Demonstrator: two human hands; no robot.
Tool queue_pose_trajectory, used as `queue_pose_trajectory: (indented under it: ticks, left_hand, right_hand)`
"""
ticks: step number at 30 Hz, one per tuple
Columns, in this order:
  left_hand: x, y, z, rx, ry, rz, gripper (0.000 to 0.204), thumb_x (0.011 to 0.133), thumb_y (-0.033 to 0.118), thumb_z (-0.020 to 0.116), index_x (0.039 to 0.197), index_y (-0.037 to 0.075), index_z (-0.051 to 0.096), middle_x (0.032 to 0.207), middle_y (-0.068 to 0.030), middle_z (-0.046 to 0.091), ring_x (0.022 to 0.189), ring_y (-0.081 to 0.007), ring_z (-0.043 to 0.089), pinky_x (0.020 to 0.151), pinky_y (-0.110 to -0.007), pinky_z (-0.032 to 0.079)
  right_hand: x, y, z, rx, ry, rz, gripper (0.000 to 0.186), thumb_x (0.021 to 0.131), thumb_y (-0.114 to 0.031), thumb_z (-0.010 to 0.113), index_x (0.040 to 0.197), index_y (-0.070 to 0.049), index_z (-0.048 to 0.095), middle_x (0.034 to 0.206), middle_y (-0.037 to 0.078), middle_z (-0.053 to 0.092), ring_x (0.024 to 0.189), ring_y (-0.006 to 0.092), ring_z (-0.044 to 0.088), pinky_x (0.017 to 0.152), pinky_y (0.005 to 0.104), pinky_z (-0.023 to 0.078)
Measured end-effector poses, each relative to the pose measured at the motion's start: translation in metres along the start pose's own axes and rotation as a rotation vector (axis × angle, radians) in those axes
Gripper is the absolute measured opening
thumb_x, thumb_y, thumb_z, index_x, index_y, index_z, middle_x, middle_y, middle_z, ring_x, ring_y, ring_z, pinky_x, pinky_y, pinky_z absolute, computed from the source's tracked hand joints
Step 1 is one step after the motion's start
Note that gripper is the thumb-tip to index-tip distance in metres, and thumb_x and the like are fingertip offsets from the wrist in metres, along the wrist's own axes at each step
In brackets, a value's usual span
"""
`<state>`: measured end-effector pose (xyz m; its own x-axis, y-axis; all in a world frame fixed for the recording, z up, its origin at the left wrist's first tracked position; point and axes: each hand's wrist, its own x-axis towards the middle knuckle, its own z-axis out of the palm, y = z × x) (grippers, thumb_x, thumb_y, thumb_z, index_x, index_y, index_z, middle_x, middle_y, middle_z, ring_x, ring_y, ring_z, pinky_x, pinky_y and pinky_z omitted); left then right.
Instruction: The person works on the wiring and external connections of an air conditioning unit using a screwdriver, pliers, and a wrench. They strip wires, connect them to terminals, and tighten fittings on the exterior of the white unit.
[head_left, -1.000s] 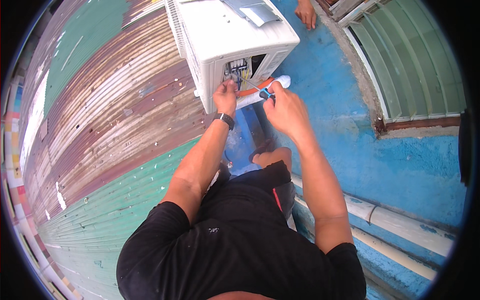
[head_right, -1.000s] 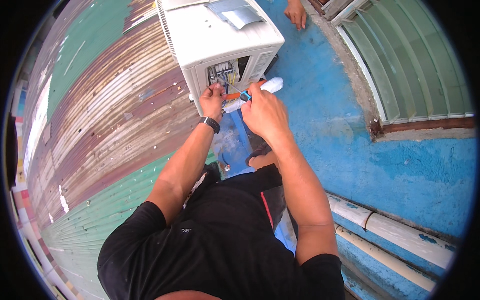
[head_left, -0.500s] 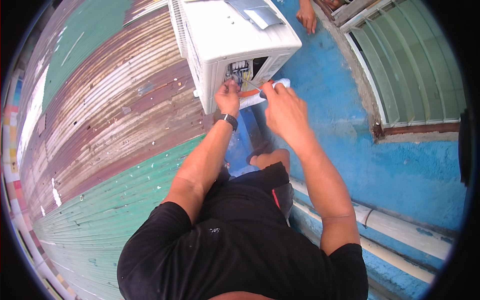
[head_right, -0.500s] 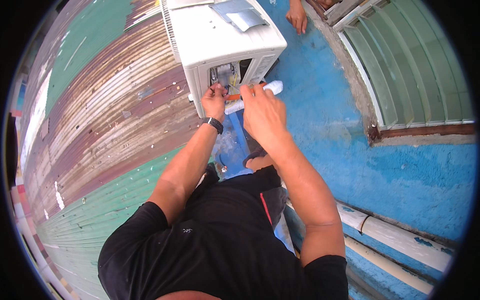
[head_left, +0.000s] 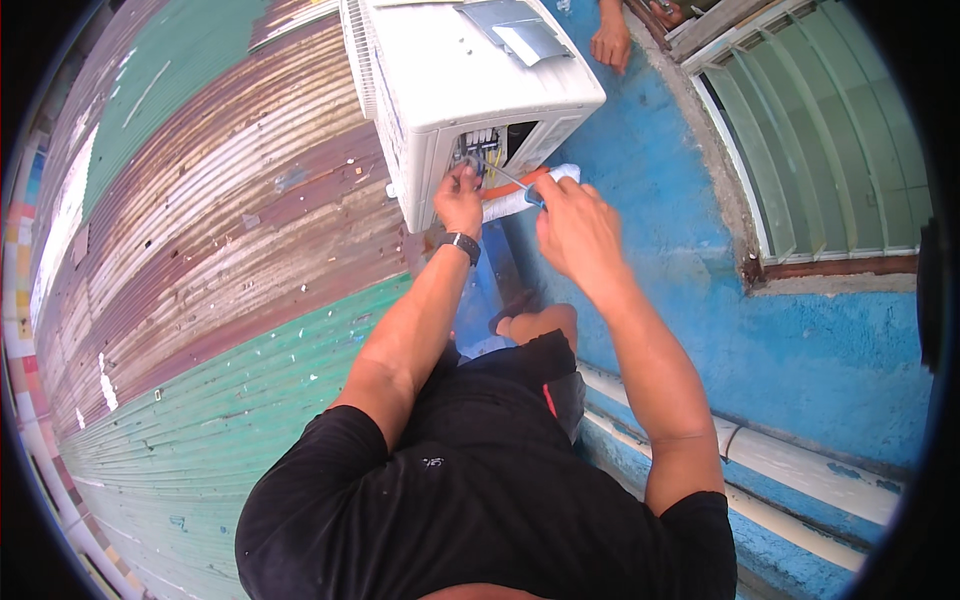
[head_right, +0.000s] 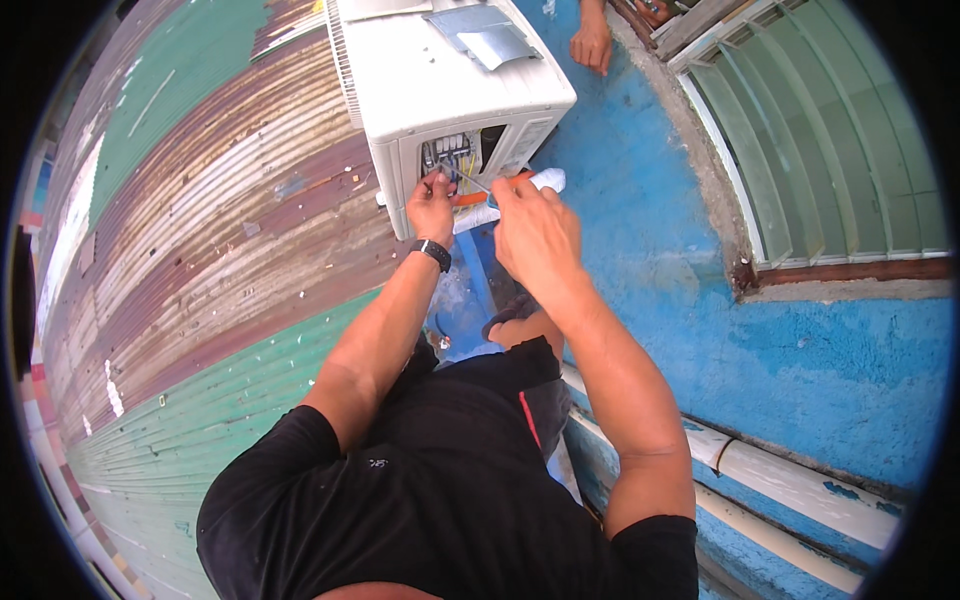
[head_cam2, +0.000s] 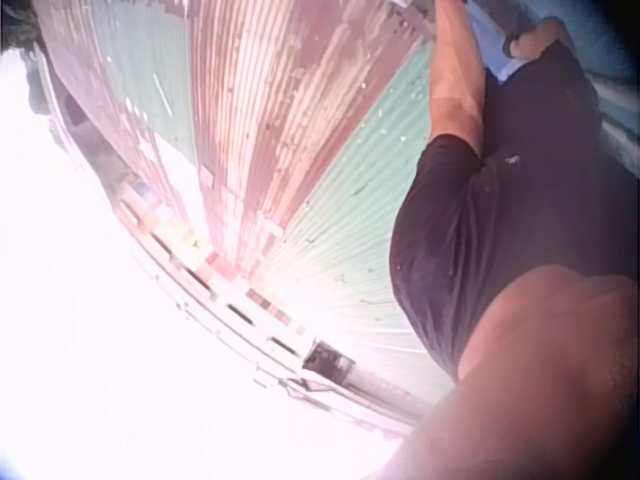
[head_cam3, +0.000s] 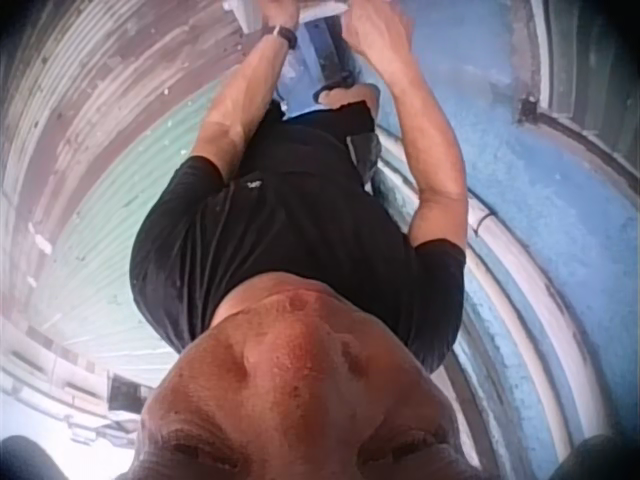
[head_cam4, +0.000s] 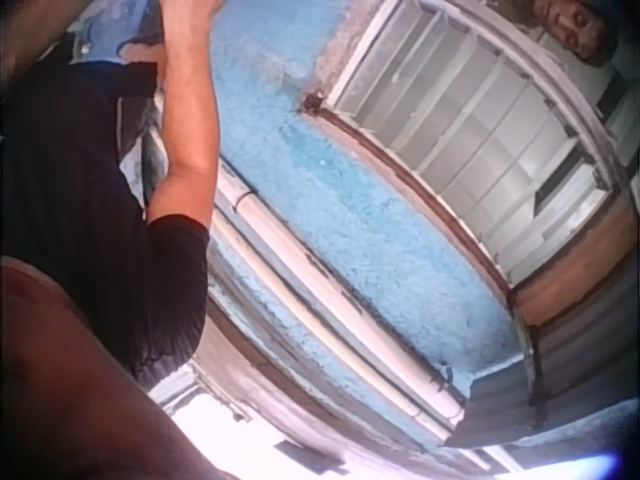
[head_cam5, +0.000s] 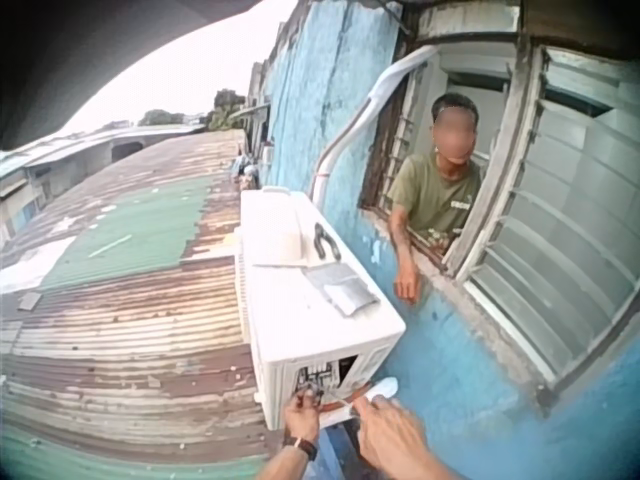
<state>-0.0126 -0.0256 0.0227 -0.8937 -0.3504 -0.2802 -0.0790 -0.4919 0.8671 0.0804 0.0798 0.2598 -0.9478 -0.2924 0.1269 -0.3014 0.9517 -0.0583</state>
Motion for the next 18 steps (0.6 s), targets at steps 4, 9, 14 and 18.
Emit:
queue_pose_trajectory:
  ticks: [4,9,14,18]
  left_hand:
    - [0.0,-0.001,0.003,-0.033,0.019,0.005,0.025,0.101,0.016,0.064,0.117,-0.003,0.067,0.099,-0.0102,0.07,0.087,-0.0155,0.069,0.068,-0.03,0.059]
    - [0.0,0.0,0.005,-0.115,0.006,-0.02,0.027,0.101,0.017,0.064,0.119,-0.002,0.065,0.102,-0.0087,0.069,0.089,-0.016,0.068,0.071,-0.031,0.058]
    - [-0.002,0.005,0.01,-0.14,0.044,-0.081,0.023,0.101,0.017,0.064,0.117,0.001,0.065,0.102,-0.006,0.068,0.088,-0.015,0.067,0.073,-0.03,0.057]
    - [-0.002,0.005,0.01,-0.135,0.044,-0.091,0.025,0.101,0.017,0.064,0.119,-0.001,0.064,0.102,-0.0061,0.068,0.086,-0.0153,0.066,0.073,-0.03,0.056]
  right_hand:
    - [0.002,-0.004,-0.008,0.098,-0.025,-0.016,0.027,0.085,-0.015,0.067,0.109,-0.006,0.061,0.098,0.018,0.066,0.087,0.0429,0.069,0.073,0.0505,0.058]
    - [0.014,-0.005,-0.006,0.063,-0.159,0.155,0.032,0.083,-0.01,0.068,0.112,-0.002,0.056,0.103,0.022,0.061,0.087,0.0426,0.069,0.074,0.0503,0.058]
    - [0.01,-0.005,-0.011,0.043,-0.112,0.074,0.034,0.083,-0.01,0.069,0.114,-0.004,0.055,0.1,0.018,0.059,0.087,0.0412,0.068,0.073,0.0497,0.056]
    - [-0.002,-0.008,-0.002,-0.054,0.015,-0.051,0.029,0.086,-0.009,0.067,0.113,-0.007,0.06,0.099,0.014,0.058,0.089,0.0393,0.068,0.072,0.0482,0.055]
